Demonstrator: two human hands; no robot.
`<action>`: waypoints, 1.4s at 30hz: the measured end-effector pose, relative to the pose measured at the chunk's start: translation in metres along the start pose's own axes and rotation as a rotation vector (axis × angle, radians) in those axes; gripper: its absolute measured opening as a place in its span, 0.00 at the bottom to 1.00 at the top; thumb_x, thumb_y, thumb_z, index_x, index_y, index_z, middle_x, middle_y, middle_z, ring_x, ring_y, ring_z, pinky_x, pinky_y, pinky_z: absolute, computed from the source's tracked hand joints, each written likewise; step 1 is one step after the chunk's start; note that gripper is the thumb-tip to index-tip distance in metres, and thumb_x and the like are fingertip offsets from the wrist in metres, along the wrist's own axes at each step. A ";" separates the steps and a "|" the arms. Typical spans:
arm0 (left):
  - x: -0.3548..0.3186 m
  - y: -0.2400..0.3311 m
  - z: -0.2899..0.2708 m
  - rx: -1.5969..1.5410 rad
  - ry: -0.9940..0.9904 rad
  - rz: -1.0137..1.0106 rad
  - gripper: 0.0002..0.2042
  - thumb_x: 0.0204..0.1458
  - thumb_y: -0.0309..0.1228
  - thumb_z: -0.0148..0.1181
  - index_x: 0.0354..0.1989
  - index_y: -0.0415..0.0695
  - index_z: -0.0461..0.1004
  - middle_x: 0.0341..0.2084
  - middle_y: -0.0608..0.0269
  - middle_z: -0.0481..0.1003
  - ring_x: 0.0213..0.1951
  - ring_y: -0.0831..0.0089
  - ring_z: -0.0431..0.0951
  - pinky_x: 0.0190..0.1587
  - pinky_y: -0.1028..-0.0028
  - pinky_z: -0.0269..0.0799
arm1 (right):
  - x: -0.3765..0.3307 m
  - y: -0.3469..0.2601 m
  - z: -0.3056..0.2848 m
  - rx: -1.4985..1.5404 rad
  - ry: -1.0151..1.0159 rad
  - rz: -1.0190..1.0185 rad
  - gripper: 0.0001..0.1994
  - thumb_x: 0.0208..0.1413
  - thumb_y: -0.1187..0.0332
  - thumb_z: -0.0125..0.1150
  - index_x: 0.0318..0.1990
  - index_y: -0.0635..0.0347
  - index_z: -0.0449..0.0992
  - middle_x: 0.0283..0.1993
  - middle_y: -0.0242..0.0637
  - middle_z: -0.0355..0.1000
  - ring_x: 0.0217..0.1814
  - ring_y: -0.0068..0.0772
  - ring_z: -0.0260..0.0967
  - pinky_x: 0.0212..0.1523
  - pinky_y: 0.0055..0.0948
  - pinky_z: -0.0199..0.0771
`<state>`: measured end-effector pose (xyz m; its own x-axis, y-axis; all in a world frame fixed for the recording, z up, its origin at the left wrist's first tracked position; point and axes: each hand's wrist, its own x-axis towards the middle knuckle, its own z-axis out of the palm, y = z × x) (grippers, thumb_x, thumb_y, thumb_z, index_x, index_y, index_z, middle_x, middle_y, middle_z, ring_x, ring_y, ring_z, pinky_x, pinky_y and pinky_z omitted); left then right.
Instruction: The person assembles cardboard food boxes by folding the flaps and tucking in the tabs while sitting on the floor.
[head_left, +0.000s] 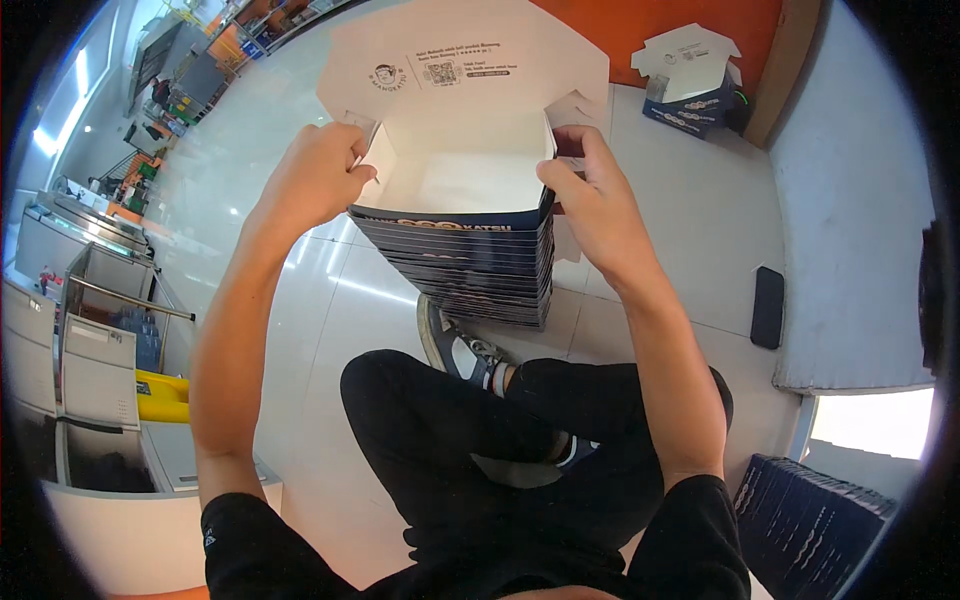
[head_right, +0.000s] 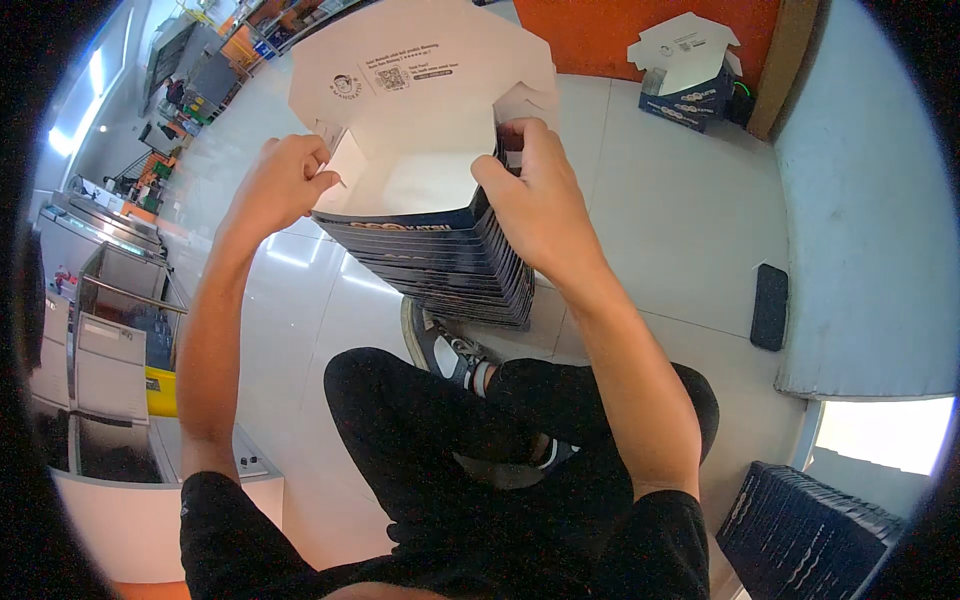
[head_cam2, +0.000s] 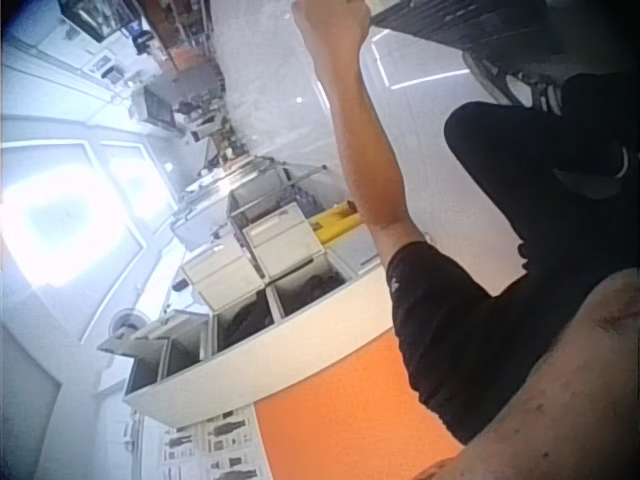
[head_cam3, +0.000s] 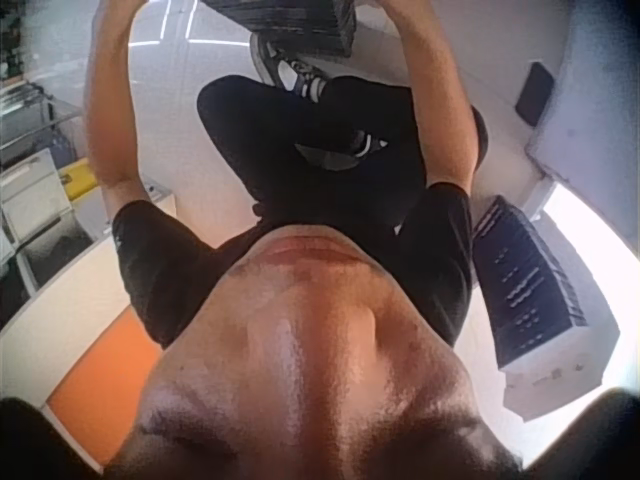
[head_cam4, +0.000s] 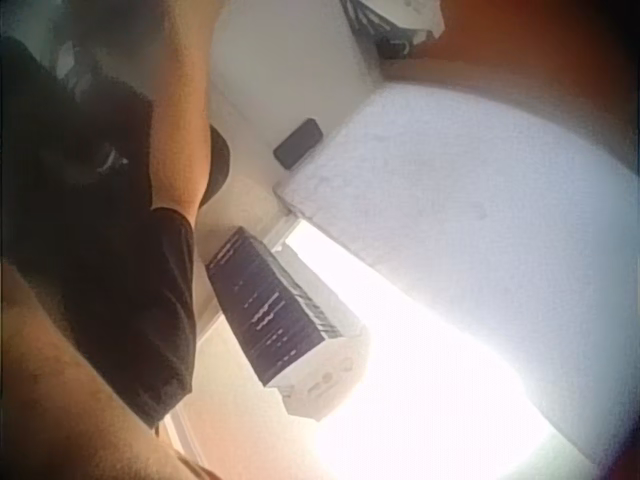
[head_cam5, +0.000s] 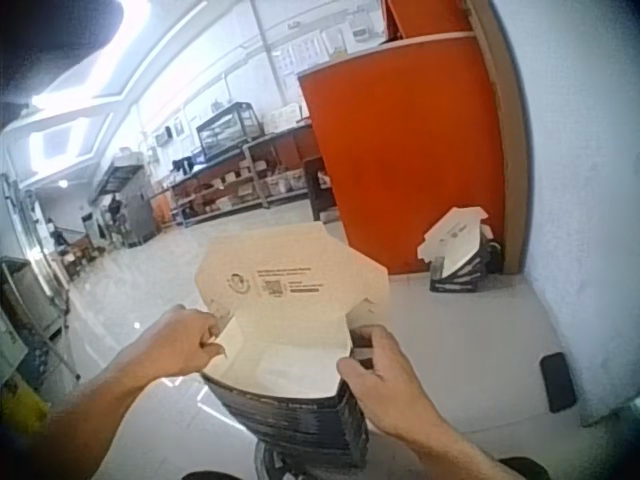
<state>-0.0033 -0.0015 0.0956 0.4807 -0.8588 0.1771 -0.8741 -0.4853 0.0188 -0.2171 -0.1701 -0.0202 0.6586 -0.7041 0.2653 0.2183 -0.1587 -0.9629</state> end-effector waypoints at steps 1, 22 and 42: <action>-0.002 -0.001 0.000 0.010 0.021 0.004 0.10 0.52 0.27 0.71 0.33 0.32 0.77 0.19 0.48 0.78 0.19 0.63 0.79 0.27 0.63 0.71 | 0.000 0.001 0.001 -0.020 0.010 0.009 0.27 0.61 0.60 0.60 0.60 0.75 0.69 0.60 0.59 0.71 0.60 0.49 0.73 0.64 0.41 0.69; -0.015 -0.011 0.053 -1.311 0.020 -0.427 0.32 0.72 0.50 0.46 0.72 0.35 0.63 0.65 0.56 0.71 0.64 0.67 0.70 0.67 0.68 0.62 | 0.126 0.129 -0.232 -0.759 0.888 0.080 0.13 0.61 0.66 0.60 0.48 0.63 0.79 0.46 0.47 0.80 0.51 0.48 0.79 0.50 0.44 0.77; -0.138 -0.103 0.253 -1.511 0.357 -1.043 0.29 0.72 0.47 0.44 0.75 0.40 0.59 0.73 0.52 0.62 0.71 0.57 0.64 0.73 0.52 0.59 | 0.270 0.306 -0.250 -1.914 -0.034 0.147 0.12 0.66 0.68 0.53 0.43 0.45 0.85 0.40 0.34 0.82 0.52 0.40 0.78 0.67 0.61 0.50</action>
<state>0.0385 0.1253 -0.1797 0.9325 -0.1830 -0.3113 0.3137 -0.0165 0.9494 -0.1527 -0.5823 -0.2553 0.6120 -0.7730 0.1670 -0.7824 -0.5611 0.2702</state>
